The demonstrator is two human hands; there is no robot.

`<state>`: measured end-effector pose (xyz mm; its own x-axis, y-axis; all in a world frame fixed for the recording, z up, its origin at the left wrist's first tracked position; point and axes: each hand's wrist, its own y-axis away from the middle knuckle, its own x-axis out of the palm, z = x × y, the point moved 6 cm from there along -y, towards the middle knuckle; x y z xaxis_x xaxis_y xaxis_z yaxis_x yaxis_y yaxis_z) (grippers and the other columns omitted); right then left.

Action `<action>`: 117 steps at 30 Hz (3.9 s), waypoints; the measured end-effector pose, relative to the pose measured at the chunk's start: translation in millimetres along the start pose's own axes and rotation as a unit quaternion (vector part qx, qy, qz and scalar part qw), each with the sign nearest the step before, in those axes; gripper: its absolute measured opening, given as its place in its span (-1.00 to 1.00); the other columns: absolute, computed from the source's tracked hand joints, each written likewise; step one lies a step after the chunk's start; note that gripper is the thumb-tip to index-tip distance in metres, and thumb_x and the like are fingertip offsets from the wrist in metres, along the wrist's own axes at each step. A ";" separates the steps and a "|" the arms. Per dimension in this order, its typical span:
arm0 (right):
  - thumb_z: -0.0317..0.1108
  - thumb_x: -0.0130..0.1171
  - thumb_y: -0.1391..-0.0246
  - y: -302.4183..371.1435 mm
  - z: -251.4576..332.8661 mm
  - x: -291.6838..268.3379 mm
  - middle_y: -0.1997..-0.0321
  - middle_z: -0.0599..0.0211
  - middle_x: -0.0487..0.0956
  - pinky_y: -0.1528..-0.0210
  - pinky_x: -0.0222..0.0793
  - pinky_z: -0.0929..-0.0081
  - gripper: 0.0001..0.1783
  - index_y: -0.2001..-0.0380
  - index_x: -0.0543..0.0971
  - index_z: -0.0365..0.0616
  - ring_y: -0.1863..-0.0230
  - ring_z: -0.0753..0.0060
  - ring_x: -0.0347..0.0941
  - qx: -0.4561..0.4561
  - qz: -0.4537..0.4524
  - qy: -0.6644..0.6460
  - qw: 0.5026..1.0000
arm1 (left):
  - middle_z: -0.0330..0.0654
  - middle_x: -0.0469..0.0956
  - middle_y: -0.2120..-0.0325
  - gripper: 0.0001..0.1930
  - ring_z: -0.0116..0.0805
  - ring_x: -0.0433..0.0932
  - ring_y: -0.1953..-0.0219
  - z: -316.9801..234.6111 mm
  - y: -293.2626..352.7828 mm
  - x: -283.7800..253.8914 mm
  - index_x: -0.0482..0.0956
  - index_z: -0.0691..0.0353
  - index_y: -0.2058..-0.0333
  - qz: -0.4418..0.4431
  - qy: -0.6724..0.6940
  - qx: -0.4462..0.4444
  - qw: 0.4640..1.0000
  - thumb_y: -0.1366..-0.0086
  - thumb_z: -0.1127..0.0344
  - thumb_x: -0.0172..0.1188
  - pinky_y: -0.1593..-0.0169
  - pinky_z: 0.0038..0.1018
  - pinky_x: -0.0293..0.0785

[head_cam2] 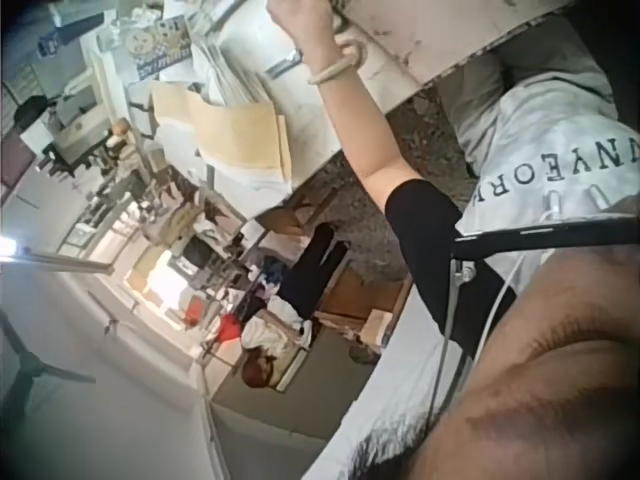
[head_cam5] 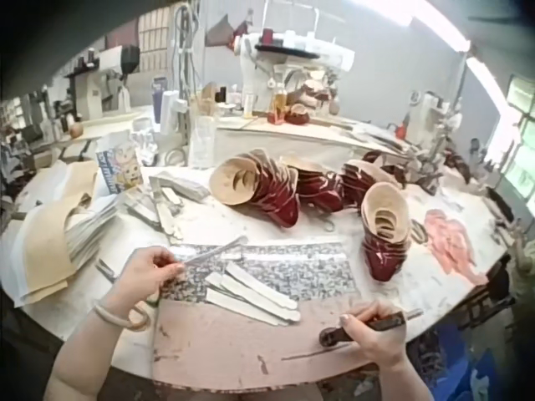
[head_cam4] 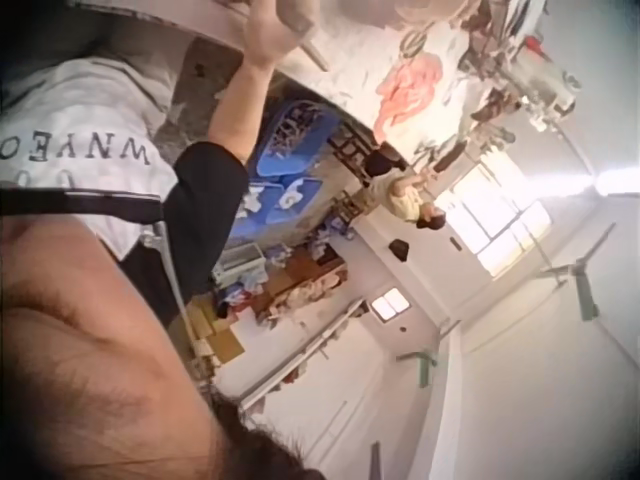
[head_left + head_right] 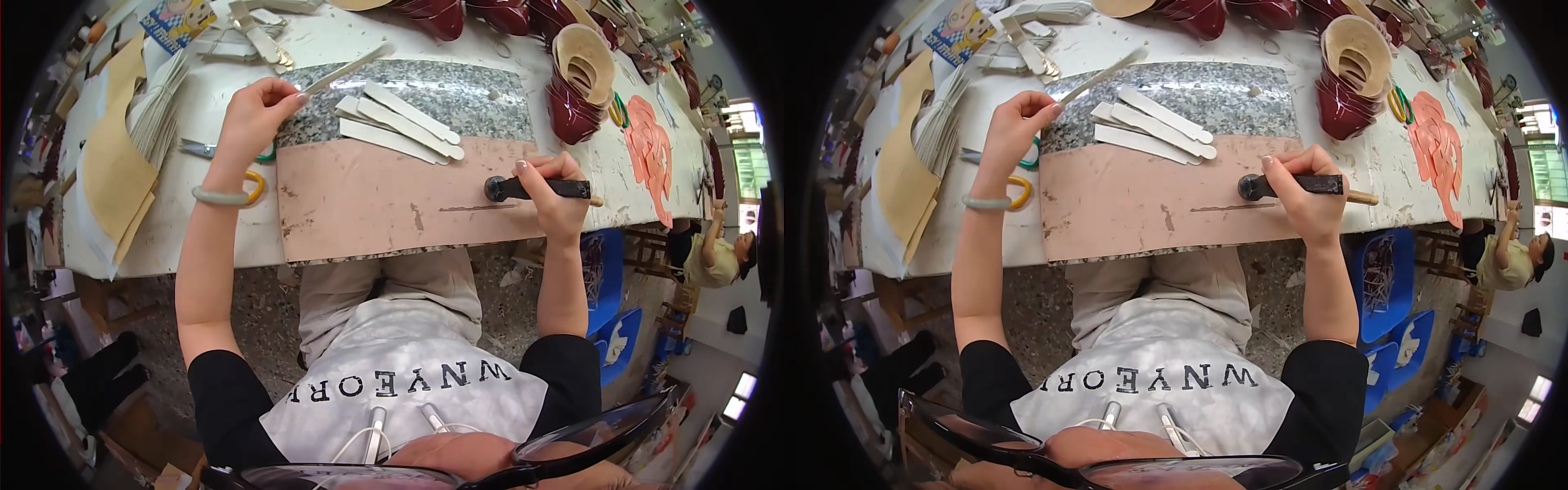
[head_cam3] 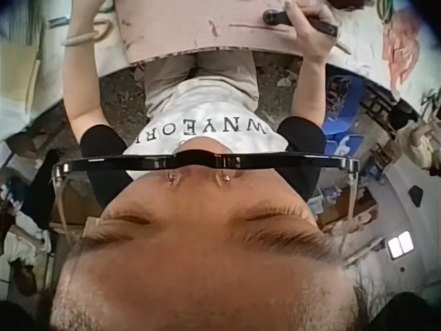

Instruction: The person trims shoe insert strips with scissors, seals their edges with a heated tool, applies adhesive tape to them, and sticks them in a row onto a backing sheet before cutting the sheet with scissors.

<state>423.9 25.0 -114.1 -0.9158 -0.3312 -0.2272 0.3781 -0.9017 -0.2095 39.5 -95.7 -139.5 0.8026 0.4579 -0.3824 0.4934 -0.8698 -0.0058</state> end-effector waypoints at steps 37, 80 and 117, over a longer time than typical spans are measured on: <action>-0.37 0.36 0.10 -7.3 26.6 81.7 0.62 0.35 0.59 0.50 0.39 0.45 -0.83 0.60 0.54 -0.12 0.60 0.38 0.52 -0.110 0.184 0.083 0.973 | -0.20 0.55 0.37 -0.72 -0.19 0.51 0.27 -60.6 106.7 134.1 0.63 0.20 0.15 0.168 -0.176 0.293 0.925 -0.11 0.48 0.33 0.19 -0.28 0.45; -0.42 0.37 0.12 -6.7 48.1 102.4 0.67 0.45 0.55 0.54 0.37 0.50 -0.80 0.64 0.51 -0.08 0.66 0.44 0.49 -0.180 0.260 0.110 0.942 | -0.19 0.57 0.39 -0.82 -0.21 0.49 0.28 -57.0 107.2 115.7 0.68 0.29 0.34 0.139 -0.150 0.298 0.933 -0.01 0.52 0.36 0.19 -0.37 0.49; -0.50 0.37 0.07 0.6 72.5 182.9 0.55 0.34 0.62 0.51 0.37 0.61 -0.78 0.61 0.48 -0.17 0.59 0.63 0.49 -0.144 0.348 0.106 0.920 | -0.20 0.53 0.39 -0.77 -0.18 0.48 0.30 -21.7 135.2 46.0 0.61 0.28 0.34 0.078 -0.158 0.296 0.939 0.04 0.54 0.37 0.20 -0.31 0.41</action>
<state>246.8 -56.3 -86.9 -0.4036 -0.7116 -0.5751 0.9110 -0.3711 -0.1802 150.4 -188.3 -137.7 0.6649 0.3193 -0.6753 0.0304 -0.9148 -0.4027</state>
